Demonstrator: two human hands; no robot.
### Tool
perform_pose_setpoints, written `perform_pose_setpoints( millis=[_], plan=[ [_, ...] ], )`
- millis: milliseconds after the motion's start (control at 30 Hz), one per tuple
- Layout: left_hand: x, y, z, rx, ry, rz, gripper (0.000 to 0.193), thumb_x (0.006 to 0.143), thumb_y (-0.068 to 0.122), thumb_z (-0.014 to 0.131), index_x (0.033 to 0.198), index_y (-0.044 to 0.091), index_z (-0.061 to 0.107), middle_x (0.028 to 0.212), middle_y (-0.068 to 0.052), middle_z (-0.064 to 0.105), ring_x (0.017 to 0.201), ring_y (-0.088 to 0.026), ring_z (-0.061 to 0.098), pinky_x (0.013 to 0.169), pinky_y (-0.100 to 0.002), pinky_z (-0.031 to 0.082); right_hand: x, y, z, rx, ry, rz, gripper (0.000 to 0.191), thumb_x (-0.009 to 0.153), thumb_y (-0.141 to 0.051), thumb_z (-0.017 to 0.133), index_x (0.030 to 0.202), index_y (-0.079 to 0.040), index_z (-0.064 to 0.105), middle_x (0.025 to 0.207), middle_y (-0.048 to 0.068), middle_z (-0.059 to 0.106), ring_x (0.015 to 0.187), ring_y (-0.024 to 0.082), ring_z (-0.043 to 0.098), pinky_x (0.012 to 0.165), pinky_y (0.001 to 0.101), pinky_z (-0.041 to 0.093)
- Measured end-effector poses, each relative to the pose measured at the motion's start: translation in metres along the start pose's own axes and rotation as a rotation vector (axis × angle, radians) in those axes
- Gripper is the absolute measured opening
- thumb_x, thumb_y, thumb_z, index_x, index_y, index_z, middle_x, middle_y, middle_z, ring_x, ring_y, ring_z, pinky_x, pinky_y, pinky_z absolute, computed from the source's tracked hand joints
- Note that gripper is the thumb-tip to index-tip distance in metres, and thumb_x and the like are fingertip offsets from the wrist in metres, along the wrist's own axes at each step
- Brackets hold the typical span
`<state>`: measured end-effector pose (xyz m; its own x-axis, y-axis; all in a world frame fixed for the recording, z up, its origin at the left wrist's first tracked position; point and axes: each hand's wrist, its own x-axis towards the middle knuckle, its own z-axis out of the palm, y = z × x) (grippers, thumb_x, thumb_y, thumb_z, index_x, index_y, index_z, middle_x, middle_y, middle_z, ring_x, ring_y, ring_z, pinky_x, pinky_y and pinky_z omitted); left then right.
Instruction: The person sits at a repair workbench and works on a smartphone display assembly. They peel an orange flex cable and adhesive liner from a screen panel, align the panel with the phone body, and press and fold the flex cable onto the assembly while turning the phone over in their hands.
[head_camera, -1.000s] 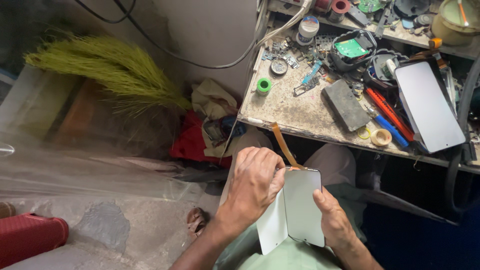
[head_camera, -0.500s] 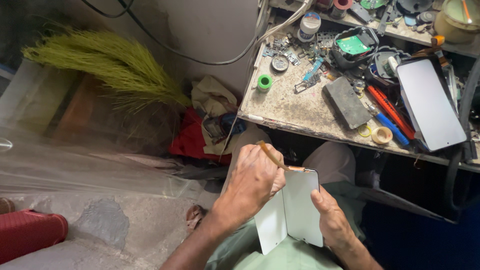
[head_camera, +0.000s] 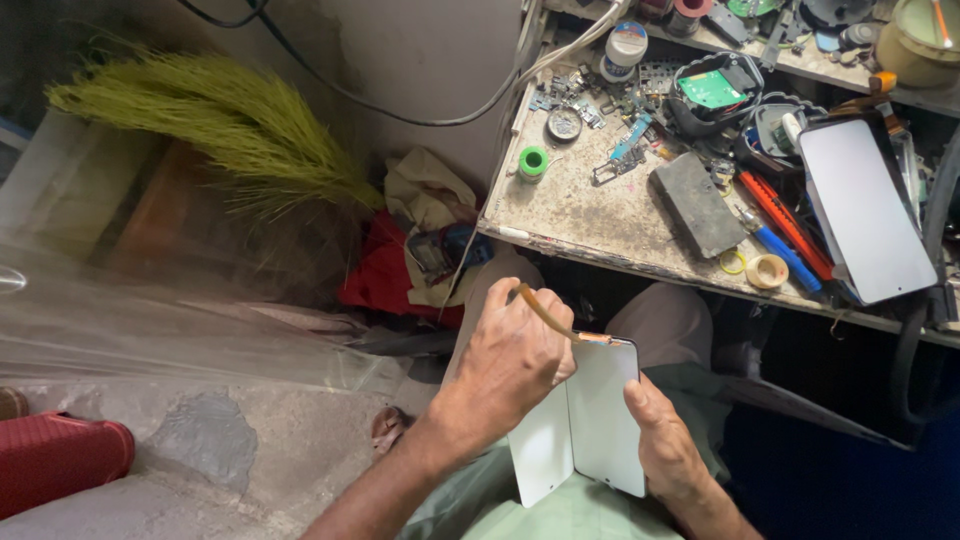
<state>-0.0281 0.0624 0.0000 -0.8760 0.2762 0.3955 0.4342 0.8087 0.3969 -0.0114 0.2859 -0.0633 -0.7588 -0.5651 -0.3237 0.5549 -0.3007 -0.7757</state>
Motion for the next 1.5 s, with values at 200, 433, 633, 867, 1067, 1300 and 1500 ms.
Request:
perform_pose_setpoints(
  millis=[200, 433, 633, 867, 1067, 1300, 1500],
  plan=[
    [-0.002, -0.002, 0.001, -0.09, 0.09, -0.025, 0.016, 0.084, 0.012, 0.074, 0.095, 0.005, 0.064, 0.089, -0.009, 0.063, 0.09, -0.027, 0.065, 0.107, -0.055, 0.043, 0.0, 0.001, -0.002, -0.014, 0.008, -0.017, 0.074, 0.099, -0.047, 0.054, 0.153, 0.001, 0.038, 0.133, 0.016, 0.06, 0.118, 0.024, 0.06, 0.099, 0.0395, 0.049],
    [-0.015, 0.011, -0.004, -0.046, 0.223, -0.071, 0.019, 0.09, 0.016, 0.078, 0.105, 0.006, 0.072, 0.108, -0.005, 0.071, 0.113, -0.026, 0.067, 0.114, -0.058, 0.036, 0.001, -0.001, 0.004, 0.116, 0.032, 0.008, 0.071, 0.1, -0.045, 0.051, 0.154, 0.0, 0.039, 0.134, 0.014, 0.059, 0.118, 0.022, 0.06, 0.098, 0.0385, 0.049],
    [-0.018, 0.016, 0.002, -0.068, 0.255, -0.149, 0.018, 0.088, 0.013, 0.078, 0.104, 0.006, 0.073, 0.111, -0.004, 0.072, 0.114, -0.024, 0.067, 0.115, -0.058, 0.036, 0.002, -0.003, 0.009, 0.101, 0.044, 0.007, 0.069, 0.101, -0.044, 0.05, 0.152, 0.002, 0.04, 0.135, 0.015, 0.06, 0.118, 0.022, 0.061, 0.099, 0.0391, 0.049],
    [-0.009, 0.008, 0.003, -0.171, 0.173, -0.16, 0.013, 0.088, 0.012, 0.077, 0.094, 0.006, 0.067, 0.1, -0.005, 0.067, 0.104, -0.023, 0.065, 0.112, -0.057, 0.039, 0.002, -0.002, 0.008, 0.075, 0.032, 0.022, 0.071, 0.099, -0.045, 0.05, 0.152, 0.0, 0.04, 0.134, 0.014, 0.061, 0.118, 0.022, 0.061, 0.098, 0.0391, 0.05],
    [-0.003, 0.007, 0.003, -0.013, 0.101, -0.069, 0.011, 0.089, 0.013, 0.073, 0.095, 0.005, 0.068, 0.098, -0.008, 0.064, 0.104, -0.025, 0.063, 0.113, -0.059, 0.037, 0.002, -0.002, 0.007, 0.044, 0.027, 0.009, 0.071, 0.1, -0.045, 0.051, 0.155, -0.001, 0.04, 0.129, 0.013, 0.061, 0.114, 0.021, 0.061, 0.096, 0.038, 0.05],
    [-0.001, -0.003, 0.003, 0.049, -0.013, 0.071, 0.01, 0.085, 0.014, 0.067, 0.092, 0.008, 0.071, 0.098, -0.008, 0.065, 0.101, -0.026, 0.06, 0.111, -0.058, 0.038, 0.001, 0.0, 0.002, 0.051, 0.013, 0.016, 0.069, 0.1, -0.044, 0.05, 0.153, -0.001, 0.04, 0.127, 0.013, 0.062, 0.112, 0.021, 0.062, 0.094, 0.0379, 0.051],
    [0.004, -0.01, 0.008, -0.011, -0.002, 0.097, 0.017, 0.083, 0.01, 0.067, 0.098, 0.002, 0.069, 0.091, -0.01, 0.061, 0.096, -0.027, 0.061, 0.108, -0.055, 0.041, 0.001, 0.005, -0.005, 0.058, 0.093, 0.064, 0.059, 0.105, -0.04, 0.044, 0.143, 0.004, 0.048, 0.123, 0.016, 0.065, 0.108, 0.022, 0.064, 0.09, 0.0382, 0.053]
  ],
)
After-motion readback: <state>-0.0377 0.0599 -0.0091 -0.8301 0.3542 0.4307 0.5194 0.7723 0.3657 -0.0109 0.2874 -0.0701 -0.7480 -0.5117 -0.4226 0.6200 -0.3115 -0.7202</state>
